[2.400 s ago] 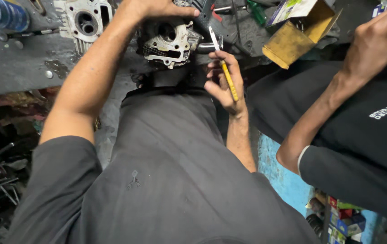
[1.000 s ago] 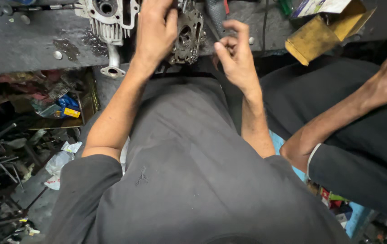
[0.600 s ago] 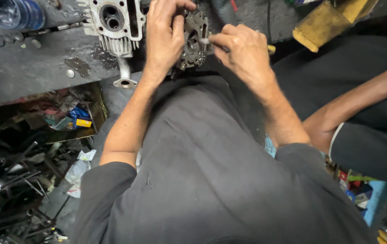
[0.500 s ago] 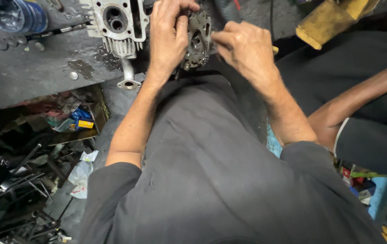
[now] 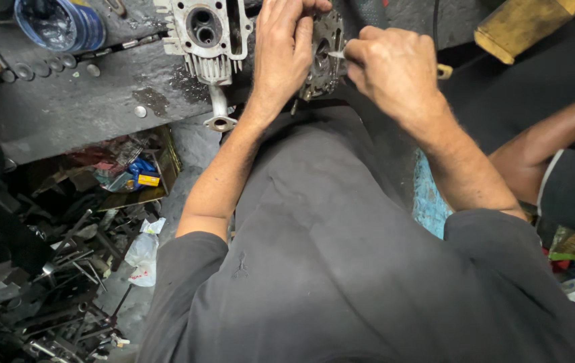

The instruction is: The person works on a motorcycle engine cylinder head at a cluttered workbench, holding the head steady with one hand while using a screwdriver to work on valve and fastener components on and around the head. They reposition the head, handle small parts and springs, and continue driving or loosening screws with the screwdriver throughout the clip.

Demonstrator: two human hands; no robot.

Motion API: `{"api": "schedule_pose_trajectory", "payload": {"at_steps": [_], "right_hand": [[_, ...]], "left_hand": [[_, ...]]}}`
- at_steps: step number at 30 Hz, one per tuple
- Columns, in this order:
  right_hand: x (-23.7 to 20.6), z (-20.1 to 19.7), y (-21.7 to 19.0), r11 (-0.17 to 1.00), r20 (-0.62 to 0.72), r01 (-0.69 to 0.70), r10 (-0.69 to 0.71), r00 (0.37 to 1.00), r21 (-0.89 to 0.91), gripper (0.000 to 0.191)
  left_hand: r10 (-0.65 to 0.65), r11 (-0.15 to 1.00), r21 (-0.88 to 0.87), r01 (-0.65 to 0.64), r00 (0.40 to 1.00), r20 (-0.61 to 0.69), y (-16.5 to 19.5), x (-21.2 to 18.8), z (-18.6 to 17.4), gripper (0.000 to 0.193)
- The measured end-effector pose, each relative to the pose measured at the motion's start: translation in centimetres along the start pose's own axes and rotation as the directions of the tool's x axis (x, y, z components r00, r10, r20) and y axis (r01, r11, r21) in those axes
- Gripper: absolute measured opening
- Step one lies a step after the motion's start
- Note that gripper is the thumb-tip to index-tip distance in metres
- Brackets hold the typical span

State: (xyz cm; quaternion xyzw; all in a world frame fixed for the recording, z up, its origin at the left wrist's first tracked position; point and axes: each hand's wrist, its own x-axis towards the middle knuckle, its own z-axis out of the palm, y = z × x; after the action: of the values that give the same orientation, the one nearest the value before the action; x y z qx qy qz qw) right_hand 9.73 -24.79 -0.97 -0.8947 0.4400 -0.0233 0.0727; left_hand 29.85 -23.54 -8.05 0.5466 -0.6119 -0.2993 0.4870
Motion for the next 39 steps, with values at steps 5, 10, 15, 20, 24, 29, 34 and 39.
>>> {"api": "schedule_pose_trajectory", "payload": {"at_steps": [5, 10, 15, 20, 24, 29, 34, 39], "right_hand": [[0.1, 0.2, -0.8, 0.999, -0.059, -0.034, 0.032, 0.998, -0.042, 0.005], [0.0, -0.2, -2.6, 0.994, -0.099, -0.100, 0.103, 0.990, 0.036, 0.007], [-0.3, -0.1, -3.0, 0.989, -0.039, -0.088, 0.093, 0.995, 0.123, 0.008], [-0.9, 0.9, -2.0, 0.981, -0.092, -0.145, 0.158, 0.983, 0.129, 0.006], [-1.0, 1.2, -0.3, 0.972, -0.049, -0.081, 0.094, 0.994, 0.222, 0.005], [-1.2, 1.6, 1.5, 0.931, 0.045, -0.074, 0.062, 0.997, 0.358, 0.010], [-1.4, 2.2, 2.1, 0.879, 0.042, 0.002, -0.025, 0.999, 0.477, 0.010], [-1.2, 2.1, 2.9, 0.908, 0.077, -0.057, 0.028, 0.997, 0.415, 0.012]], "left_hand": [[-0.011, 0.999, -0.042, 0.011, 1.000, 0.008, -0.3, 0.1, -0.3, 0.016], [-0.010, 0.999, -0.047, 0.011, 1.000, 0.013, -0.4, 0.1, -0.3, 0.016], [-0.030, 0.999, -0.040, 0.031, 0.999, 0.012, -0.4, -0.1, 0.0, 0.017], [-0.023, 1.000, -0.013, 0.023, 1.000, 0.004, -1.2, -0.4, 0.3, 0.015], [-0.053, 0.998, 0.036, 0.054, 0.998, -0.023, -1.8, -0.6, 1.0, 0.011], [-0.061, 0.998, 0.023, 0.060, 0.998, 0.002, -1.9, -1.0, 1.1, 0.013], [-0.053, 0.998, 0.029, 0.053, 0.999, 0.002, -2.0, -1.0, 1.4, 0.014], [-0.082, 0.994, 0.067, 0.084, 0.996, -0.034, -2.4, -0.9, 2.1, 0.013]]}}
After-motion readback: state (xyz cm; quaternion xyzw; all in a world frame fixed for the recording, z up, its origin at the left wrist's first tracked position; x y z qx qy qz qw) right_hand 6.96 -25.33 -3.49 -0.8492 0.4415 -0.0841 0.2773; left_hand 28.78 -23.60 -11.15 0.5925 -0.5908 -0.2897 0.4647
